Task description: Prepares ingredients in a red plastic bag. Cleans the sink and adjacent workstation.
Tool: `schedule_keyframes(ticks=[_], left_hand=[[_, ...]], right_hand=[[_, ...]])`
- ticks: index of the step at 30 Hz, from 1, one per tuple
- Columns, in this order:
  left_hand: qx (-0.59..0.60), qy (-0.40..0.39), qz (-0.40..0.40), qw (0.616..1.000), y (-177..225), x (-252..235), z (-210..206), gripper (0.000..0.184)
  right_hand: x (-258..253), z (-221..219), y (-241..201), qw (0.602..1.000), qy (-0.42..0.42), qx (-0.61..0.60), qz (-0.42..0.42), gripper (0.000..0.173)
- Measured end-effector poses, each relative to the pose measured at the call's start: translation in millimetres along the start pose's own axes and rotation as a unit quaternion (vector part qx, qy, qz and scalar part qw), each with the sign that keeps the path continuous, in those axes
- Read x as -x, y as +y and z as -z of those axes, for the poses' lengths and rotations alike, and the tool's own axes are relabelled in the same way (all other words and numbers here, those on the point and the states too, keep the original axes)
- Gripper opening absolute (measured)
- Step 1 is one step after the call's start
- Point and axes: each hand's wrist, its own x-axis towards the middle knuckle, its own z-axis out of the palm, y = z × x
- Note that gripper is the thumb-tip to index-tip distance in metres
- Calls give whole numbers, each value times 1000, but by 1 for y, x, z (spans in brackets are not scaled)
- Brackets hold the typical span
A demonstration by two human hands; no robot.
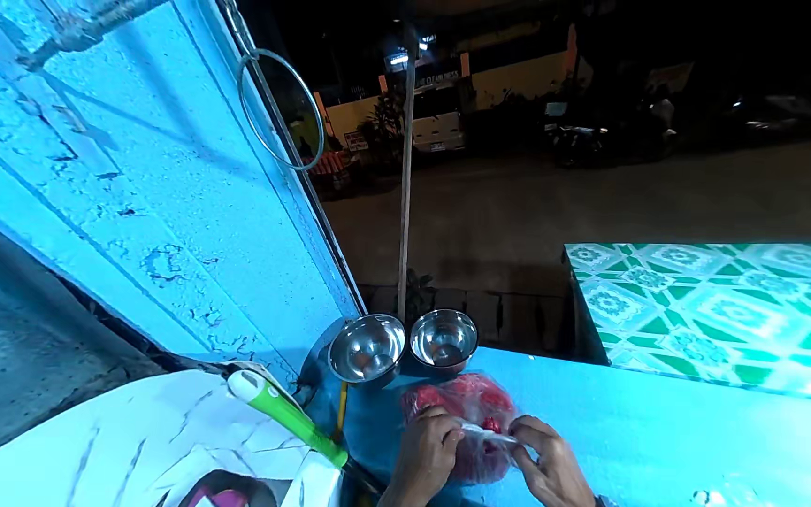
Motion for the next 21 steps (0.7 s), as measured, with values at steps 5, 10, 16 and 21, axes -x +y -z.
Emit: schedule_keyframes(ticks=[5, 10, 16, 21], left_hand=[[65, 79, 29, 994, -20, 18, 18, 17], [61, 83, 34, 994, -9, 24, 22, 20], [125, 59, -100, 985, 69, 14, 11, 25], [-13, -205, 90, 975, 83, 1, -9, 31]], right_hand=[[8, 10, -10, 998, -11, 48, -24, 31], [-5, -9, -23, 991, 34, 94, 86, 18], [-9, 14, -38, 984, 161, -71, -30, 31], [-4, 36, -43, 954, 195, -178, -144, 32]])
